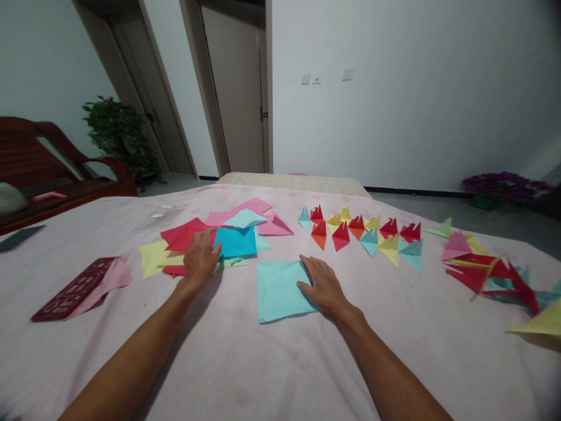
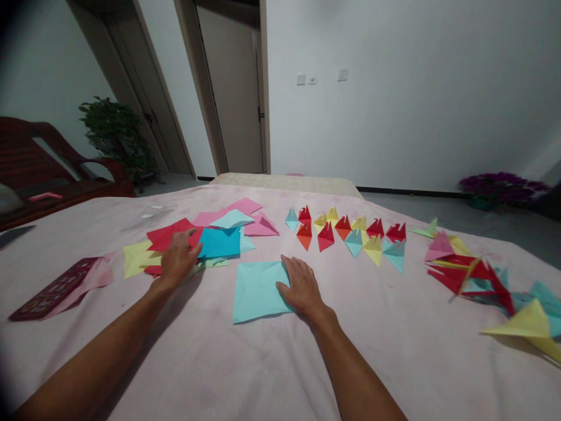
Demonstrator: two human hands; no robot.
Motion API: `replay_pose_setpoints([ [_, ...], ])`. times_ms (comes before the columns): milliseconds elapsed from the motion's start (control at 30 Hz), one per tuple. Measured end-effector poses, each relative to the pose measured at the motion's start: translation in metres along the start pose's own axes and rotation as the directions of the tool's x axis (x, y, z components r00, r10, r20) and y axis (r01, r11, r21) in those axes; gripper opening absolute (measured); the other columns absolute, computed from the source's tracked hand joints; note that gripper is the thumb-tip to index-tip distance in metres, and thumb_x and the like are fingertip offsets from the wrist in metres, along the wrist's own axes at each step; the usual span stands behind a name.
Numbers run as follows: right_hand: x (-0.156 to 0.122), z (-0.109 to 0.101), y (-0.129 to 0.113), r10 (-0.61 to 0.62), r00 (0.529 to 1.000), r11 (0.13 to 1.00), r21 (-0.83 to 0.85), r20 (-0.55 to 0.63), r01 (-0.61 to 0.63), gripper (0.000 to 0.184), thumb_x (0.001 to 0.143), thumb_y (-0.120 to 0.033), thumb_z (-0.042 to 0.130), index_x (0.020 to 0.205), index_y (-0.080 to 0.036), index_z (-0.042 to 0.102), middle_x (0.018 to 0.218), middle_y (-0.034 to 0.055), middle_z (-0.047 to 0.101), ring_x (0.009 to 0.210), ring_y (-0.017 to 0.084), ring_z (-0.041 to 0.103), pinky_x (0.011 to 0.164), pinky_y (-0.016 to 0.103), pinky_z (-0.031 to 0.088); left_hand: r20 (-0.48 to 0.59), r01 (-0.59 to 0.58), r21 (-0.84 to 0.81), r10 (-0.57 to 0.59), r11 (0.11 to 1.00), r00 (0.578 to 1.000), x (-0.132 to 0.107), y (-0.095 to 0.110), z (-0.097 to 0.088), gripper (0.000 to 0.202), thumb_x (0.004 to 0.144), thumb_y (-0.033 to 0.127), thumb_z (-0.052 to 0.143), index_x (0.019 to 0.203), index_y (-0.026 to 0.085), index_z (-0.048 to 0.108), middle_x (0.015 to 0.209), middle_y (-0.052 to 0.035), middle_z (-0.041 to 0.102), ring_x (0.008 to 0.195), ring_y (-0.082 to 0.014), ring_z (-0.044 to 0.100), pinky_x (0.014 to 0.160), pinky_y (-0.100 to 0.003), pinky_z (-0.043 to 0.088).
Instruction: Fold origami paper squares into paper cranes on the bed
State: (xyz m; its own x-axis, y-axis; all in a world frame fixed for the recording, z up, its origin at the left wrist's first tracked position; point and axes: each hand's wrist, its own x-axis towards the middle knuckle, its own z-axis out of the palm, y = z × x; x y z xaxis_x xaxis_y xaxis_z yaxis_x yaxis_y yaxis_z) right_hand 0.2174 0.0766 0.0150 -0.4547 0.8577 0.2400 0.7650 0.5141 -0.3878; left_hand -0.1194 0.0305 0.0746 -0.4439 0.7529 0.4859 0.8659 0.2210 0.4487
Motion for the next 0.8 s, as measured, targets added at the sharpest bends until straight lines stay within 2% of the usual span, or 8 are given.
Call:
replay_pose_setpoints([
  [67,0.0,-0.001,0.0,-0.005,1.0,1.0,0.008,-0.007,0.005,0.069,0.082,-0.033,0.059,0.147,-0.019,0.04,0.145,0.0105,0.049,0.134,0.028,0.04,0.112,0.047,0.03,0.134,-0.103,-0.052,0.109,0.993,0.985,-0.015,0.012,0.01,0.035,0.091,0.03,0.051,0.124,0.022,0.06,0.117,-0.0088,0.063,0.095,-0.0227,0.064,0.08,-0.034,0.05],
  [133,-0.001,-0.002,0.0,-0.022,1.0,1.0,0.022,-0.018,0.022,0.064,0.082,-0.032,0.059,0.144,-0.019,0.045,0.143,0.0092,0.051,0.133,0.027,0.042,0.112,0.045,0.03,0.238,-0.218,-0.133,0.245,0.967,0.94,-0.029,0.023,0.022,0.027,0.092,0.03,0.053,0.114,0.021,0.066,0.112,-0.0074,0.067,0.097,-0.0225,0.064,0.083,-0.033,0.049],
  [233,0.0,-0.003,0.001,-0.049,0.998,0.998,0.042,-0.036,0.05,0.059,0.082,-0.03,0.059,0.139,-0.02,0.05,0.142,0.0076,0.054,0.131,0.025,0.044,0.111,0.044,0.032,0.262,-0.436,-0.074,0.439,0.897,0.859,-0.043,0.035,0.037,0.022,0.091,0.029,0.055,0.107,0.021,0.069,0.108,-0.0088,0.069,0.102,-0.0262,0.06,0.09,-0.039,0.046],
  [333,0.0,-0.003,0.002,-0.055,0.998,0.997,0.052,-0.043,0.058,0.057,0.081,-0.029,0.059,0.137,-0.022,0.053,0.14,0.0073,0.055,0.13,0.025,0.046,0.111,0.044,0.032,0.246,-0.539,0.09,0.506,0.837,0.827,-0.041,0.04,0.046,0.027,0.093,0.023,0.051,0.114,0.024,0.067,0.126,-0.0114,0.062,0.115,-0.0306,0.053,0.095,-0.046,0.041],
  [467,0.001,-0.002,0.003,-0.05,0.998,0.997,0.052,-0.047,0.052,0.055,0.081,-0.029,0.059,0.136,-0.023,0.054,0.139,0.0066,0.056,0.13,0.025,0.047,0.11,0.045,0.033,0.392,-0.586,0.223,0.479,0.779,0.786,-0.019,0.049,0.051,0.033,0.092,0.016,0.047,0.12,0.023,0.062,0.135,-0.0138,0.056,0.128,-0.0326,0.044,0.1,-0.049,0.034],
  [567,0.001,-0.002,0.003,-0.052,0.997,0.997,0.055,-0.05,0.055,0.049,0.082,-0.029,0.06,0.131,-0.024,0.059,0.139,0.0056,0.057,0.129,0.025,0.047,0.109,0.046,0.034,0.517,-0.564,0.234,0.39,0.792,0.762,-0.001,0.056,0.059,0.032,0.09,0.012,0.045,0.116,0.021,0.063,0.118,-0.0154,0.064,0.106,-0.029,0.06,0.086,-0.043,0.041],
  [667,0.002,-0.004,0.001,-0.047,0.998,0.997,0.059,-0.052,0.05,0.042,0.082,-0.029,0.06,0.124,-0.026,0.064,0.137,0.0051,0.058,0.128,0.026,0.048,0.108,0.046,0.035,0.538,-0.532,0.25,0.341,0.809,0.771,0.012,0.058,0.068,0.031,0.089,0.009,0.043,0.11,0.015,0.064,0.102,-0.0165,0.068,0.09,-0.0269,0.065,0.075,-0.037,0.043],
  [800,0.002,-0.006,0.0,-0.044,0.998,0.997,0.068,-0.051,0.047,0.041,0.082,-0.029,0.06,0.123,-0.026,0.065,0.136,0.0054,0.058,0.128,0.025,0.048,0.108,0.046,0.035,0.513,-0.505,0.255,0.327,0.825,0.794,0.022,0.055,0.077,0.028,0.088,0.01,0.043,0.106,0.012,0.065,0.1,-0.0176,0.069,0.09,-0.028,0.066,0.073,-0.036,0.042],
])
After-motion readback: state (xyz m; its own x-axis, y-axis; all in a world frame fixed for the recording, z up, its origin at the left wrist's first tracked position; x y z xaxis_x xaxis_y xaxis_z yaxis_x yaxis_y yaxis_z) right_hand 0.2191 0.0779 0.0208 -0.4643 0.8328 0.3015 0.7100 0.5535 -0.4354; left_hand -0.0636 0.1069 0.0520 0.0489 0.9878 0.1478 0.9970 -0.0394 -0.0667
